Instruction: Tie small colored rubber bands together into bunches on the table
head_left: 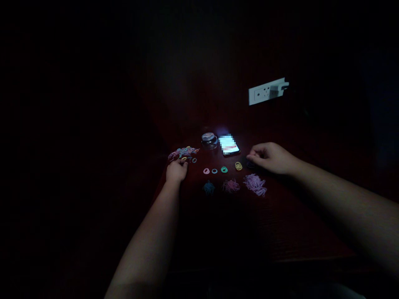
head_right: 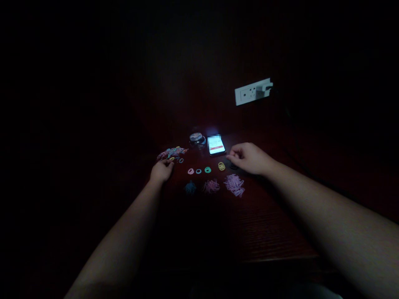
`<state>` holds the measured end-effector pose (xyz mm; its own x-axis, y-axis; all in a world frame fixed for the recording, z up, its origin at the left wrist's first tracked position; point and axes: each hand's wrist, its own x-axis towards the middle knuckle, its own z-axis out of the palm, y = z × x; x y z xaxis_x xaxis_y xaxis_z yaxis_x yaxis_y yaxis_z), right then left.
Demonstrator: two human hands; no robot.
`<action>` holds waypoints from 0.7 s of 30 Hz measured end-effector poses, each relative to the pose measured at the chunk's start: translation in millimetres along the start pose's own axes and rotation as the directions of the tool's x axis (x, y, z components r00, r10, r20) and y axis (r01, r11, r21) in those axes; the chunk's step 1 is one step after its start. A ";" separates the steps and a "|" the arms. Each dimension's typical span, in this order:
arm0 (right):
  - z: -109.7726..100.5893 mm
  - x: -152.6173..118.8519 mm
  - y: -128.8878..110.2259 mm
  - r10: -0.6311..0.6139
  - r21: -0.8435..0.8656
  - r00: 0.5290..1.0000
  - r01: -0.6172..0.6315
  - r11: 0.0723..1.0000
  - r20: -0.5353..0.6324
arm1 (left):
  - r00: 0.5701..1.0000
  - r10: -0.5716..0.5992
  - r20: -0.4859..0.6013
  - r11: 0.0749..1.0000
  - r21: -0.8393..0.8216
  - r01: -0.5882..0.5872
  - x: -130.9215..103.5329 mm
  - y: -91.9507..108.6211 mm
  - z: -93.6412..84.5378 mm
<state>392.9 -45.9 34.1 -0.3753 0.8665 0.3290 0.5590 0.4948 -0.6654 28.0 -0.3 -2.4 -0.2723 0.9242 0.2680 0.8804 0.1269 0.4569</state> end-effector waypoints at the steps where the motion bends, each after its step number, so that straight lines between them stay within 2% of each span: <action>1: 0.3 0.1 0.1 -0.002 -0.001 1.000 0.002 1.000 0.003 | 1.000 0.014 0.009 1.000 0.008 -0.014 -0.4 1.0 0.4; 5: 1.4 0.2 1.0 -0.028 -0.013 1.000 0.028 1.000 0.013 | 0.998 0.059 0.023 0.998 0.010 -0.059 -0.7 0.6 2.8; 10: 2.2 0.5 0.7 -0.058 -0.028 0.998 0.058 0.998 -0.003 | 0.991 0.130 0.020 0.977 -0.172 -0.125 2.9 -4.1 10.5; 12: 2.1 0.6 -0.1 -0.053 -0.031 0.999 0.053 0.998 -0.001 | 0.988 0.151 0.020 0.970 -0.197 -0.144 4.0 -4.3 13.1; 16: 1.1 0.2 -1.9 -0.029 -0.008 1.000 0.029 1.000 0.011 | 0.984 0.175 0.015 0.974 -0.150 -0.171 1.8 0.7 11.8; 21: 0.8 -0.1 -4.2 -0.037 0.007 0.999 0.037 0.999 0.001 | 0.991 0.125 0.052 0.992 -0.003 -0.125 -6.0 11.7 5.1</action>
<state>390.0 -48.0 36.3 -0.3967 0.8477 0.3523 0.5394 0.5258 -0.6577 41.9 -2.5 -3.0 -0.1394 0.9503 0.2783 0.9064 0.0092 0.4224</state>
